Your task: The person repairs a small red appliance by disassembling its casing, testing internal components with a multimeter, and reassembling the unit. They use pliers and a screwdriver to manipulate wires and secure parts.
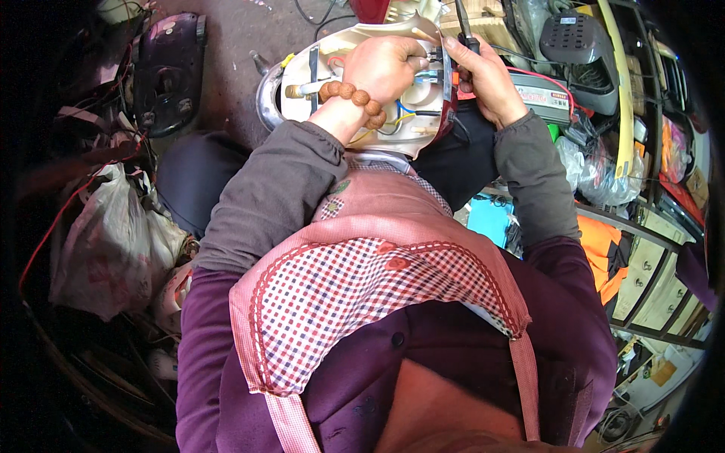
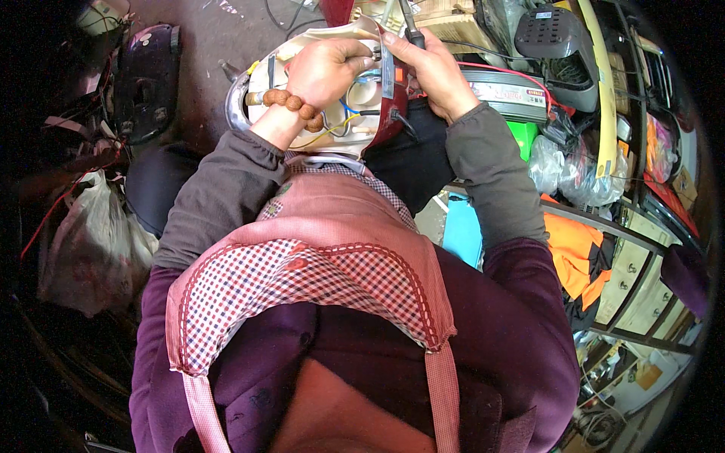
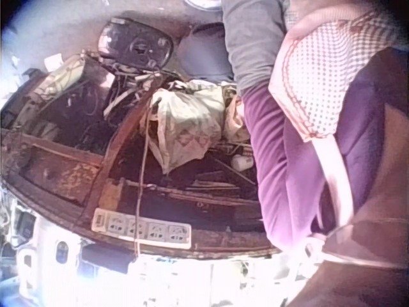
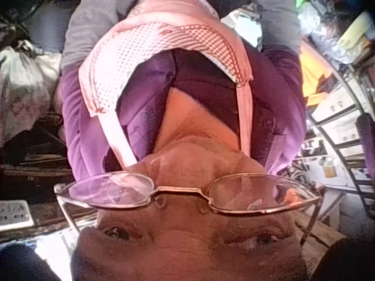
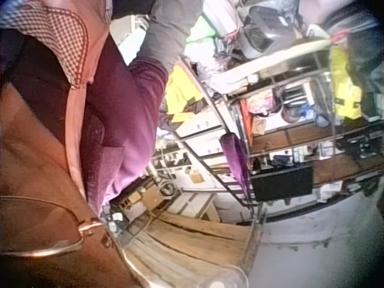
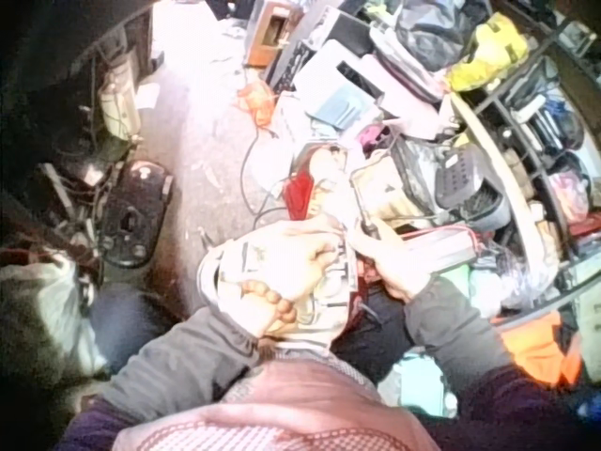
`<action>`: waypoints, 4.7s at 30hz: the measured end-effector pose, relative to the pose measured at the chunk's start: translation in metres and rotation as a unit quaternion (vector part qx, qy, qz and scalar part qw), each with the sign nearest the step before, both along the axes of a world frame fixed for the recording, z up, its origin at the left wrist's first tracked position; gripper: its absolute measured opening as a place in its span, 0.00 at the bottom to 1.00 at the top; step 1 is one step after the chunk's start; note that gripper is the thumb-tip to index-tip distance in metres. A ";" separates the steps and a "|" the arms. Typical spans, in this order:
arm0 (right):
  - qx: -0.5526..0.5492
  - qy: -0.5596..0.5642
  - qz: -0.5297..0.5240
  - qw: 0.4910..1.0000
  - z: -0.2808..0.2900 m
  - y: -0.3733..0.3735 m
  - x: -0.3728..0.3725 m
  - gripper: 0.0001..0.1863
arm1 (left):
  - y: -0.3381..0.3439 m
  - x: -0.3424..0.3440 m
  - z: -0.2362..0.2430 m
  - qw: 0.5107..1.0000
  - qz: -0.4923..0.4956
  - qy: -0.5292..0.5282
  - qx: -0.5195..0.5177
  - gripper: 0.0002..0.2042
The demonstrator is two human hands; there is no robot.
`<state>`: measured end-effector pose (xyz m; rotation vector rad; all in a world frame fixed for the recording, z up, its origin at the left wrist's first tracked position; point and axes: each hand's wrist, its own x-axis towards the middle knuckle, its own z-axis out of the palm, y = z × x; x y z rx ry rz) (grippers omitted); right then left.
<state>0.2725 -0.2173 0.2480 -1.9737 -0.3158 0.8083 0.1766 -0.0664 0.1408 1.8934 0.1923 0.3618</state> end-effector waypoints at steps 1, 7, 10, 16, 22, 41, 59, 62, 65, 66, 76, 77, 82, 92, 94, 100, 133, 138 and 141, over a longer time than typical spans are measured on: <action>0.008 0.000 -0.001 1.000 -0.001 0.000 -0.001 0.18 | 0.001 0.000 0.000 1.000 -0.001 -0.004 0.006 0.11; 0.022 0.063 0.068 0.995 -0.013 -0.022 0.023 0.16 | 0.006 0.005 0.004 0.997 -0.040 -0.019 0.059 0.10; 0.032 0.039 0.043 0.998 -0.014 -0.018 0.019 0.14 | 0.010 0.007 -0.004 0.993 -0.059 -0.062 0.087 0.10; 0.020 0.065 0.034 0.997 -0.005 -0.015 0.014 0.14 | 0.008 0.006 -0.001 0.996 -0.020 -0.042 0.070 0.11; 0.020 0.073 0.011 0.997 -0.003 -0.012 0.010 0.14 | 0.009 0.006 -0.001 0.996 -0.031 -0.049 0.066 0.10; 0.017 0.060 0.012 0.998 -0.011 -0.017 0.018 0.13 | -0.001 0.002 -0.004 0.999 -0.005 -0.040 0.023 0.07; 0.069 0.219 0.023 0.973 -0.009 -0.035 0.042 0.10 | 0.010 0.006 -0.002 0.993 -0.045 -0.083 0.069 0.07; 0.071 0.199 0.008 0.977 -0.013 -0.035 0.040 0.09 | 0.008 0.008 -0.005 0.997 -0.029 -0.056 0.047 0.07; 0.075 0.197 0.009 0.977 -0.015 -0.031 0.038 0.08 | 0.008 0.012 -0.008 0.997 -0.028 -0.053 0.044 0.08; 0.074 0.197 0.012 0.978 -0.013 -0.030 0.038 0.08 | 0.008 0.013 -0.008 0.998 -0.030 -0.052 0.033 0.07; 0.056 0.231 0.022 0.971 -0.011 -0.033 0.042 0.11 | 0.003 0.011 -0.006 0.997 -0.017 -0.079 -0.018 0.06; 0.048 0.224 0.030 0.973 -0.011 -0.032 0.041 0.11 | 0.003 0.011 -0.007 0.996 -0.017 -0.086 -0.020 0.06; 0.033 0.214 0.045 0.975 -0.009 -0.031 0.041 0.10 | 0.003 0.012 -0.001 0.997 -0.007 -0.074 -0.007 0.07; 0.010 0.197 0.048 0.979 -0.005 -0.030 0.038 0.09 | -0.008 0.006 0.004 0.996 0.034 -0.086 -0.021 0.04; 0.019 0.217 0.053 0.975 -0.013 -0.038 0.046 0.12 | -0.010 0.009 0.000 0.996 0.022 -0.079 -0.044 0.03; 0.016 0.215 0.066 0.974 -0.012 -0.033 0.046 0.09 | -0.006 0.008 0.000 0.997 0.003 -0.056 -0.059 0.04; 0.056 0.239 0.046 0.968 -0.018 -0.034 0.049 0.11 | 0.023 -0.002 0.022 0.989 -0.047 0.011 0.138 0.11; 0.056 0.207 0.041 0.976 -0.013 -0.027 0.044 0.12 | 0.024 -0.006 0.011 0.992 -0.028 -0.015 0.120 0.10; 0.048 0.208 0.046 0.976 -0.014 -0.030 0.049 0.11 | 0.021 -0.007 0.012 0.994 -0.018 0.000 0.109 0.09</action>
